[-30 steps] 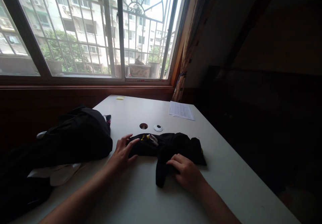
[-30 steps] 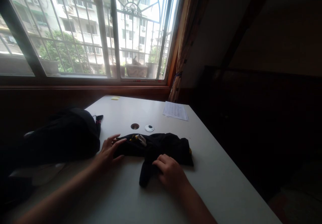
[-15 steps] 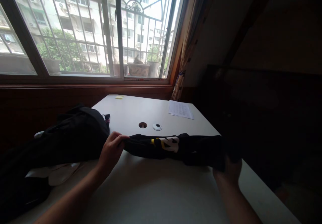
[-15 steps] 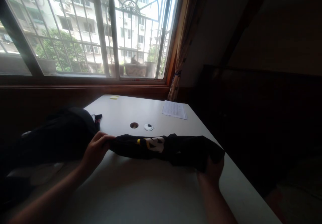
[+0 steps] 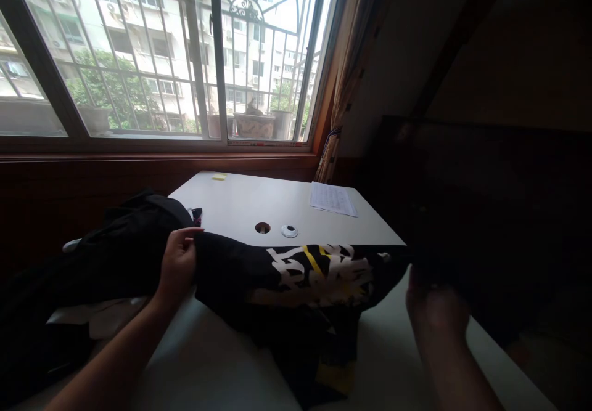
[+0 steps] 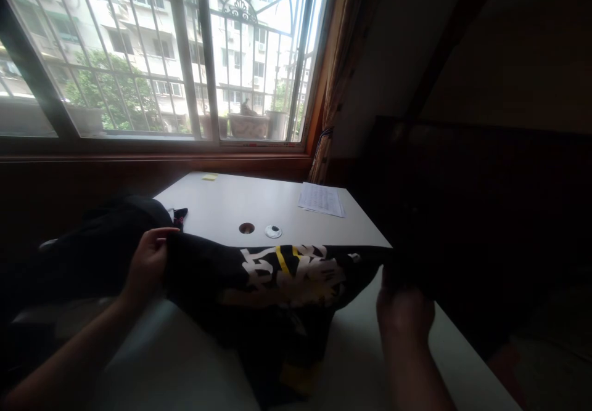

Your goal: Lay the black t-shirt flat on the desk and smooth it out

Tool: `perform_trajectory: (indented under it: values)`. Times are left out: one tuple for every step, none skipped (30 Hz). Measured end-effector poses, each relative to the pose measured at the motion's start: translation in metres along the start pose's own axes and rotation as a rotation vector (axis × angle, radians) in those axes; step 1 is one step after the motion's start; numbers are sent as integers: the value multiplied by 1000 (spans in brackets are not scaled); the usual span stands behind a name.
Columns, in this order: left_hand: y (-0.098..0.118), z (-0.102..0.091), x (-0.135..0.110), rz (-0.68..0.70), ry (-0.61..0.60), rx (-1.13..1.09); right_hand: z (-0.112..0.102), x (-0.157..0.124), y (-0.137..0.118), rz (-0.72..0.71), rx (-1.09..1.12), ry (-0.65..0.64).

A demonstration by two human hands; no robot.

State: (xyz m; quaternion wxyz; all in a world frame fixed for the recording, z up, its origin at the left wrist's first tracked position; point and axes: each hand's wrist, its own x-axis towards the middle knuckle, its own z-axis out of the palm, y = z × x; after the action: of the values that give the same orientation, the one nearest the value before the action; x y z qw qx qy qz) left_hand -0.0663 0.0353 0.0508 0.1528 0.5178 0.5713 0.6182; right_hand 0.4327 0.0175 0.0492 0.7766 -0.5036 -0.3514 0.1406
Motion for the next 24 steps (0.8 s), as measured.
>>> perform_trajectory:
  values:
    - [-5,3,0,2,-32,36,4,2,3,36,58,14]
    - [-9,6,0,11,-49,64,8,3,6,80,127,32]
    - [-11,8,0,27,-53,84,10,3,9,121,190,49]
    - [-13,10,-1,49,-49,96,11,2,11,152,231,57]
    - [-13,11,-2,81,-44,104,12,0,13,169,243,56]
    - [-12,11,-4,122,-47,111,13,-2,15,170,224,49]
    - [-10,12,-5,171,-56,115,14,-4,16,164,191,39]
    - [-9,13,-8,224,-76,117,15,-7,18,159,152,23]
    - [-7,14,-10,277,-107,117,17,-10,20,159,109,-8]
    - [-5,16,-13,327,-147,117,19,-13,21,159,61,-53]
    - [-3,17,-15,371,-192,121,21,-16,22,153,2,-114]
    - [-2,19,-18,410,-238,133,23,-19,23,133,-73,-195]
    - [-2,20,-20,444,-282,150,25,-23,24,93,-164,-291]
    - [-1,22,-23,476,-320,169,27,-27,24,33,-266,-400]
    - [-1,23,-24,505,-350,188,29,-32,24,-46,-368,-516]
    - [-1,24,-26,533,-373,204,31,-37,24,-137,-462,-631]
    - [-1,25,-27,560,-389,215,33,-42,25,-225,-540,-740]
    - [-1,25,-28,583,-405,222,34,-46,25,-300,-602,-833]
    - [-1,25,-29,601,-421,227,35,-50,27,-354,-650,-903]
    - [-1,25,-30,614,-438,228,36,-54,29,-389,-694,-948]
    - [0,25,-30,624,-459,228,35,-55,32,-409,-738,-971]
    - [0,25,-31,633,-485,229,34,-55,35,-420,-780,-974]
    - [1,25,-31,642,-517,231,31,-54,39,-431,-822,-958]
    - [1,26,-32,651,-552,229,28,-50,44,-446,-860,-922]
